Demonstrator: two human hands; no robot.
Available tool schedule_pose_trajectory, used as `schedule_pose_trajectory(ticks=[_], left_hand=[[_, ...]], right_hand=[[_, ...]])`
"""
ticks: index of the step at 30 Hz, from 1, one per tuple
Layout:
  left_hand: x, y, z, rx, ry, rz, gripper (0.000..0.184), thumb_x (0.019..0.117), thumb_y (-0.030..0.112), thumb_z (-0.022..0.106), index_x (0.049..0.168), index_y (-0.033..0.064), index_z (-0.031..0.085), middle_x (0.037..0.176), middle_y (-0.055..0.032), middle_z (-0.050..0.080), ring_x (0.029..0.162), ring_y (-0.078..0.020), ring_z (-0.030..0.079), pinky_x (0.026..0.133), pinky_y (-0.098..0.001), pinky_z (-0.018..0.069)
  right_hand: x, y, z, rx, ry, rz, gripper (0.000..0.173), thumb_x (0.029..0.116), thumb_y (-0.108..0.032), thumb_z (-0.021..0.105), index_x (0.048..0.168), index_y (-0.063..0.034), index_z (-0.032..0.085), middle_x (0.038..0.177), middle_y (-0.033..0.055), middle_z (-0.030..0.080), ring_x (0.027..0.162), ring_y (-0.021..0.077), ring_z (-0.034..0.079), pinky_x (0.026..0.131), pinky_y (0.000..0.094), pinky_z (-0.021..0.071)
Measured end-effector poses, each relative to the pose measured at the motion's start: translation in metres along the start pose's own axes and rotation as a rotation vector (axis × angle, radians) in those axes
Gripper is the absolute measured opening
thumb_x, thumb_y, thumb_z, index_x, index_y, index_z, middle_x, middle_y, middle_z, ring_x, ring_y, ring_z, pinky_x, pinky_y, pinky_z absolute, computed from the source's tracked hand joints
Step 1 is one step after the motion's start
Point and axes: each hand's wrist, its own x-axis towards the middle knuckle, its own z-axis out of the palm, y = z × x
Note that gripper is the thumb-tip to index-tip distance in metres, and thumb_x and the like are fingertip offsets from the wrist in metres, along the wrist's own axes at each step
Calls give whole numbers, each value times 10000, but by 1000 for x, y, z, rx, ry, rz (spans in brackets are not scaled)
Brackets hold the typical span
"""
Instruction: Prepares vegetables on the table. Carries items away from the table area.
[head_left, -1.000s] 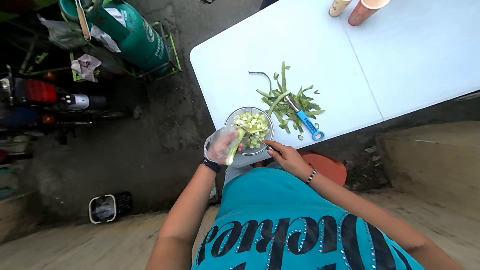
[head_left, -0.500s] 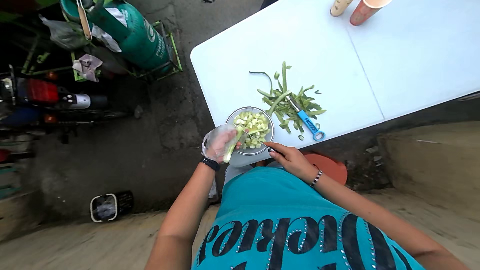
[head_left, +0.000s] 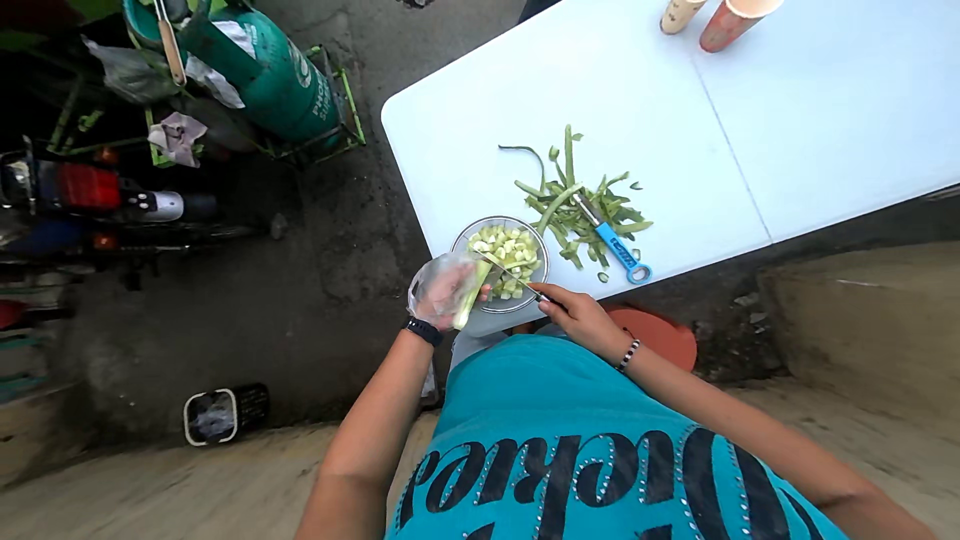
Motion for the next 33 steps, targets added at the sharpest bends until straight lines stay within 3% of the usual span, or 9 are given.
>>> schedule_pose_trajectory(ticks=[6, 15, 23, 27, 30, 33], left_hand=[[-2, 6, 0, 70, 9, 62, 296, 1044, 202, 487, 1282, 83, 615, 1146, -124, 693, 857, -191, 690, 716, -341, 594], [3, 8, -4, 127, 20, 29, 290, 1060, 196, 491, 1296, 73, 606, 1102, -126, 693, 761, -161, 676, 631, -300, 583], [1, 11, -2, 140, -30, -4, 338, 1076, 229, 453, 1363, 101, 576, 1223, -133, 677, 789, -166, 682, 642, -294, 579], [2, 8, -4, 79, -103, -6, 328, 1048, 163, 471, 1348, 90, 583, 1271, -146, 657, 818, -176, 684, 666, -303, 579], [0, 5, -3, 11, -65, 4, 307, 1045, 168, 469, 1311, 71, 588, 1210, -153, 677, 871, -215, 700, 726, -346, 598], [-3, 4, 0, -19, -24, 9, 289, 1039, 147, 486, 1291, 67, 600, 1084, -109, 700, 878, -181, 701, 750, -324, 602]], right_hand=[[-10, -7, -9, 18, -8, -46, 431, 1099, -405, 420, 1467, -238, 568, 932, 76, 700, 798, 191, 654, 787, 451, 551], [-7, -9, -11, -22, -29, -54, 435, 1099, -411, 412, 1464, -236, 571, 945, 88, 707, 809, 213, 665, 801, 478, 550], [0, -8, -8, -25, -60, -29, 427, 1105, -393, 417, 1467, -223, 564, 961, 104, 709, 816, 227, 671, 809, 486, 551], [3, -6, -5, -51, -66, -11, 417, 1104, -394, 422, 1464, -238, 565, 984, 112, 714, 832, 251, 679, 813, 516, 551], [2, -6, -5, -77, -52, 5, 425, 1103, -405, 421, 1473, -246, 558, 991, 118, 720, 847, 269, 687, 820, 537, 550], [0, -5, -6, -33, -14, 11, 432, 1099, -384, 441, 1482, -217, 553, 988, 141, 715, 834, 282, 684, 816, 542, 551]])
